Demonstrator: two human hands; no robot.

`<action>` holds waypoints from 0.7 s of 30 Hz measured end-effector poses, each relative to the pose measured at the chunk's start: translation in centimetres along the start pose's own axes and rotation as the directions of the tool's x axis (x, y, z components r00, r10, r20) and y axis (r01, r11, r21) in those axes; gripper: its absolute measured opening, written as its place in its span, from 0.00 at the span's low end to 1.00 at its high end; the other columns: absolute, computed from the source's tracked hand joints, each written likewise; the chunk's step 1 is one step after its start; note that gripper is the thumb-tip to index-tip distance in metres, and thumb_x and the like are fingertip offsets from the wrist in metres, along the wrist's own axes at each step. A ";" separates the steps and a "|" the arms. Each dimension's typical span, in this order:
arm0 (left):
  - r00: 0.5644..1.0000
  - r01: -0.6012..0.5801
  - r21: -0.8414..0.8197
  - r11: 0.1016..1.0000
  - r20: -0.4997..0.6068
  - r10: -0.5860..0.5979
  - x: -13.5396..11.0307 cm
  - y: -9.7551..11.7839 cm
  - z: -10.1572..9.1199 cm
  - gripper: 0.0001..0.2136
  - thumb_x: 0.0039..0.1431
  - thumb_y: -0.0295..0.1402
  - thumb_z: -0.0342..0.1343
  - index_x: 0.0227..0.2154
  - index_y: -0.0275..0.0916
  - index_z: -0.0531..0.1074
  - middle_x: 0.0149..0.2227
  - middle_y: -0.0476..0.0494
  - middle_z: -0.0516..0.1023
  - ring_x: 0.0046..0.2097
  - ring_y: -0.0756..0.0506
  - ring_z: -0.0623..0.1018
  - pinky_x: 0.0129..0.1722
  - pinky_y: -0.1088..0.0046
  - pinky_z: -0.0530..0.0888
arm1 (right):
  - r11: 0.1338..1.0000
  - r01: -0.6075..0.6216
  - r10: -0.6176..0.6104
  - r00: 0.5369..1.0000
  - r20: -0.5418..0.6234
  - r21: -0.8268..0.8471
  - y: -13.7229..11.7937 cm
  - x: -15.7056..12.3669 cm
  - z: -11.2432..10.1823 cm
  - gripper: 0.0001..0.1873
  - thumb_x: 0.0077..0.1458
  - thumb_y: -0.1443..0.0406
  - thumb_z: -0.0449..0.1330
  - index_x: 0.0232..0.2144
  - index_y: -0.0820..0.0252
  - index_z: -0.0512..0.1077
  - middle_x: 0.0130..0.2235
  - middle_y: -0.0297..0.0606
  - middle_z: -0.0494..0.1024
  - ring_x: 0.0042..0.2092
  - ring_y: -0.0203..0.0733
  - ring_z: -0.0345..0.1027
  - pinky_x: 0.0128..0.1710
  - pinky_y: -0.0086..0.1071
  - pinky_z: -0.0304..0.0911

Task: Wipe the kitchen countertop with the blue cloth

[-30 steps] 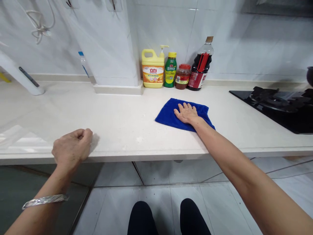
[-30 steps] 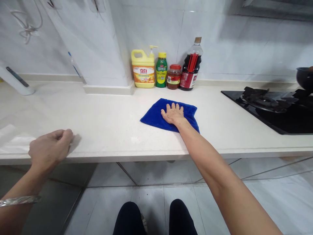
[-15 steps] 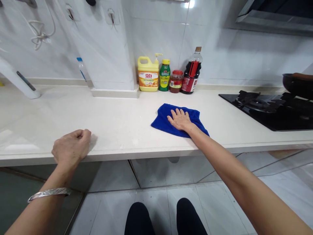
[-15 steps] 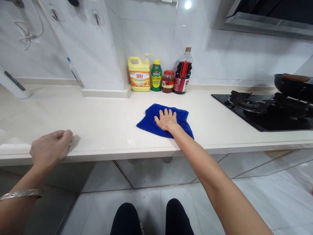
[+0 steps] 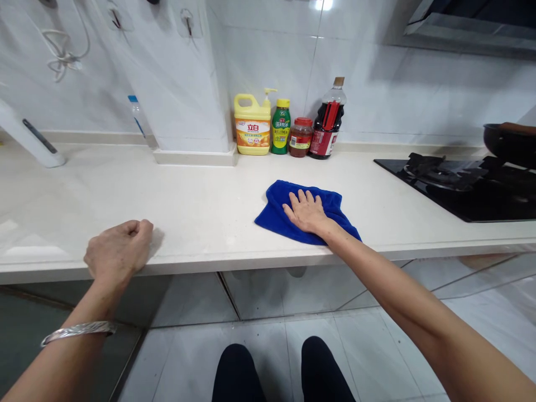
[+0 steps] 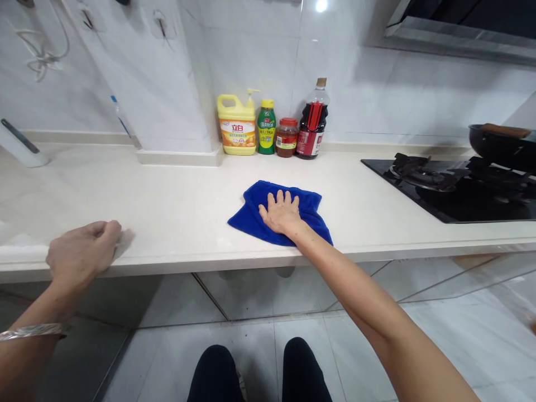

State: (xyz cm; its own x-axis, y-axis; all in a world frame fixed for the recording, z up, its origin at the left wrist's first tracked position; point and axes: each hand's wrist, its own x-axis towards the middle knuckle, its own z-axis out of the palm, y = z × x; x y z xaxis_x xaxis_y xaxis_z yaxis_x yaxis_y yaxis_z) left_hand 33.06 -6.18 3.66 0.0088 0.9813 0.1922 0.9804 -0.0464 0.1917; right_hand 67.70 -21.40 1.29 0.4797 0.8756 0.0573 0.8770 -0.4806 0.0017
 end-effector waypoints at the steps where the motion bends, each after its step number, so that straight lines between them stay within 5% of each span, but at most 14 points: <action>1: 1.000 -0.002 0.010 1.000 0.002 0.002 0.0 0.0 0.0 0.22 0.59 0.46 0.38 0.35 0.42 0.77 0.26 0.41 0.69 0.30 0.41 0.66 0.30 0.69 0.62 | 1.000 0.006 -0.006 1.000 -0.002 -0.001 -0.1 -0.2 0.0 0.38 0.69 0.49 0.36 0.70 0.66 0.50 0.71 0.56 0.50 0.70 0.67 0.42 0.66 0.61 0.43; 9: 1.000 -0.002 0.038 0.999 0.016 0.001 1.1 -0.5 0.8 0.24 0.59 0.48 0.37 0.38 0.45 0.77 0.28 0.40 0.68 0.31 0.39 0.66 0.30 0.67 0.62 | 0.999 0.045 -0.045 0.999 0.026 0.025 -0.1 0.2 -0.4 0.39 0.68 0.48 0.36 0.71 0.65 0.49 0.71 0.56 0.49 0.71 0.69 0.40 0.65 0.64 0.42; 21: 1.000 0.008 0.036 0.999 0.002 -0.008 0.9 -0.3 0.7 0.21 0.59 0.47 0.39 0.31 0.44 0.75 0.26 0.41 0.68 0.32 0.39 0.67 0.33 0.66 0.65 | 0.991 0.120 -0.125 0.987 0.098 0.061 0.4 5.3 -0.3 0.40 0.67 0.46 0.36 0.72 0.60 0.45 0.73 0.50 0.43 0.72 0.65 0.34 0.67 0.62 0.37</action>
State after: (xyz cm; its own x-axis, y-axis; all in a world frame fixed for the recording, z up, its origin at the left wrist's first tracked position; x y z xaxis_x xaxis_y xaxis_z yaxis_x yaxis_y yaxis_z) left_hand 32.95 -5.15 3.07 0.0014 0.9821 0.1883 0.9869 -0.0318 0.1580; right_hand 70.58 -16.93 1.84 0.3667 0.9294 -0.0419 0.9281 -0.3685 -0.0526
